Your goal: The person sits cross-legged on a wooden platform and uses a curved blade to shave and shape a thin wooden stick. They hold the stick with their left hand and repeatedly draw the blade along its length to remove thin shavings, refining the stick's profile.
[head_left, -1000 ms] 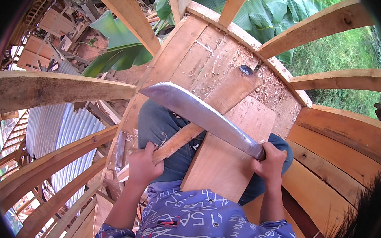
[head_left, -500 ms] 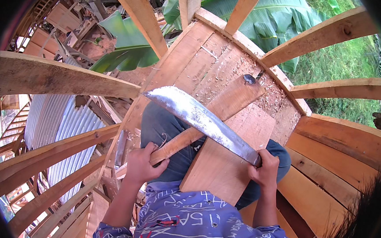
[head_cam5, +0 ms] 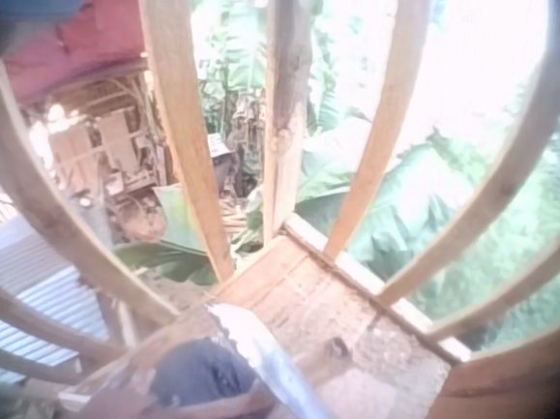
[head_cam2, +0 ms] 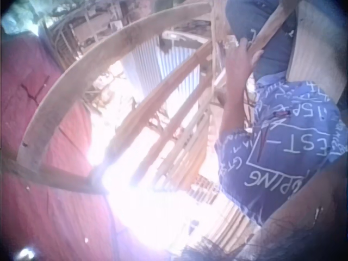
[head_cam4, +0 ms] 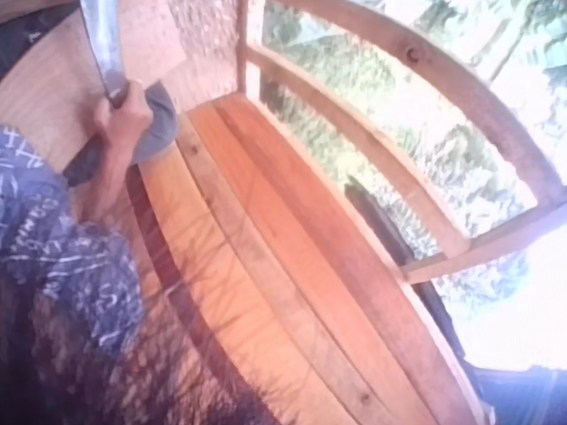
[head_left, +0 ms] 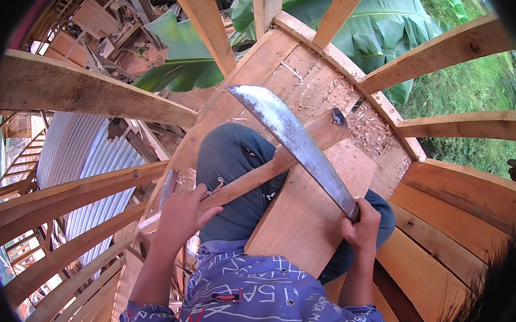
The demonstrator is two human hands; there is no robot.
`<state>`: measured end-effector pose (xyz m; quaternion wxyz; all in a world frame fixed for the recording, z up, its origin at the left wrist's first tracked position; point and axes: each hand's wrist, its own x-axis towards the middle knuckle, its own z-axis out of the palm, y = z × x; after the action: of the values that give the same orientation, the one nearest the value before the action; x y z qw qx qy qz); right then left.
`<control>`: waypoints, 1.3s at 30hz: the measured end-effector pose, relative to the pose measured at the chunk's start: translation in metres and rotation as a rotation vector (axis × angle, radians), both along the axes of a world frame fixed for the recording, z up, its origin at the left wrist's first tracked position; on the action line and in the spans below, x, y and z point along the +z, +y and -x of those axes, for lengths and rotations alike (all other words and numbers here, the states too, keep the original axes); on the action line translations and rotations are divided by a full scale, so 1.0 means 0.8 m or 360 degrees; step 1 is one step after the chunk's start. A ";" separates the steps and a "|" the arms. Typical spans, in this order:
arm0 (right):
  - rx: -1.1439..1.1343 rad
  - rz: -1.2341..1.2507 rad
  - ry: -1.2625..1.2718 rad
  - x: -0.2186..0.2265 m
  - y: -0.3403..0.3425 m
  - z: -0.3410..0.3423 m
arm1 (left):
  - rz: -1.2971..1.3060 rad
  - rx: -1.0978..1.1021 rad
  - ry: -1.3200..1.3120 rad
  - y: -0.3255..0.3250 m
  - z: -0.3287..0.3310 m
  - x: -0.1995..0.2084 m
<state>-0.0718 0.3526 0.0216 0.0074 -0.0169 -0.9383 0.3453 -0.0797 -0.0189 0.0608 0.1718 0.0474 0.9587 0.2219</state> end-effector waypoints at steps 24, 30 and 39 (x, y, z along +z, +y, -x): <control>0.0022 -0.0038 0.0054 -0.004 0.001 -0.008 | -0.0173 0.0199 -0.0266 0.041 -0.023 0.000; -0.0052 0.0183 -0.0073 0.013 -0.007 -0.003 | -0.0292 0.0250 0.0239 0.078 0.010 0.013; -0.0223 0.0711 -0.0255 0.026 0.002 -0.023 | -0.0221 -0.0005 0.0721 0.093 0.051 0.019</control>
<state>-0.0531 0.3542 0.0423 -0.0472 -0.1103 -0.8329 0.5403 -0.1202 0.0558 0.0762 -0.0509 0.1091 0.9551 0.2707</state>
